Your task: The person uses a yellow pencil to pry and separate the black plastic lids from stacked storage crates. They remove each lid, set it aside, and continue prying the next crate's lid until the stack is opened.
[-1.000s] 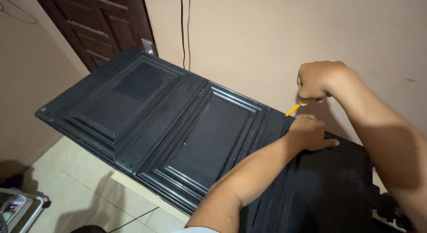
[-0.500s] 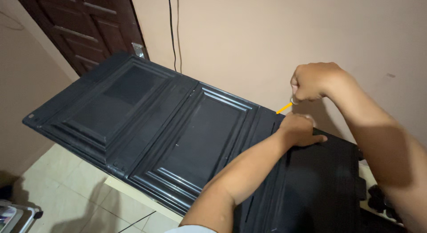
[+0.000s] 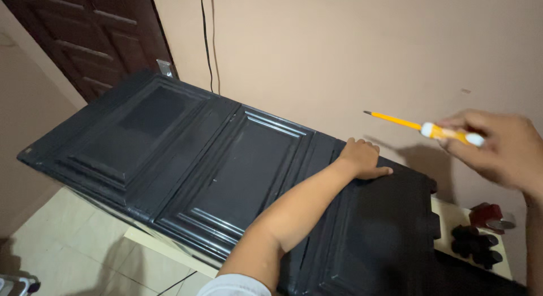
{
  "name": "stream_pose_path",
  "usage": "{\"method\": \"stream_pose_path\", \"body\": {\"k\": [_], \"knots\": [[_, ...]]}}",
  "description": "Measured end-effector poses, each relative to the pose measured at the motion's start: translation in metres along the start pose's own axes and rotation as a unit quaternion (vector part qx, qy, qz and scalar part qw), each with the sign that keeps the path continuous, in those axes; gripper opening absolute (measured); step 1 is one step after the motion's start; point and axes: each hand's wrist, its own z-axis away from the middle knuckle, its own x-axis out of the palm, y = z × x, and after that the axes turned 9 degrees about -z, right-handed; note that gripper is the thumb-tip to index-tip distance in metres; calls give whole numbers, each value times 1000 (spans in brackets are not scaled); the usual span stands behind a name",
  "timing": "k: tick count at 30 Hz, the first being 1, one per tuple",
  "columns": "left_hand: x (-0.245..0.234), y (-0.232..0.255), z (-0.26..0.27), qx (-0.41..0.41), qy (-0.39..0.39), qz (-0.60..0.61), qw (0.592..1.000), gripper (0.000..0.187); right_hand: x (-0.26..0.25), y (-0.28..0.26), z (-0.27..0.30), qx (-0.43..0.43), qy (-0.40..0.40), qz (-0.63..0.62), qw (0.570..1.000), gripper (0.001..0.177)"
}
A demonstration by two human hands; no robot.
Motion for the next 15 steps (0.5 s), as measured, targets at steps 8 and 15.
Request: {"method": "stream_pose_path", "body": {"k": [8, 15], "knots": [[-56, 49, 40, 31, 8, -108, 994, 78, 19, 37, 86, 135, 107, -183, 968, 31], [-94, 106, 179, 126, -37, -109, 985, 73, 27, 39, 115, 159, 46, -164, 972, 30]]}}
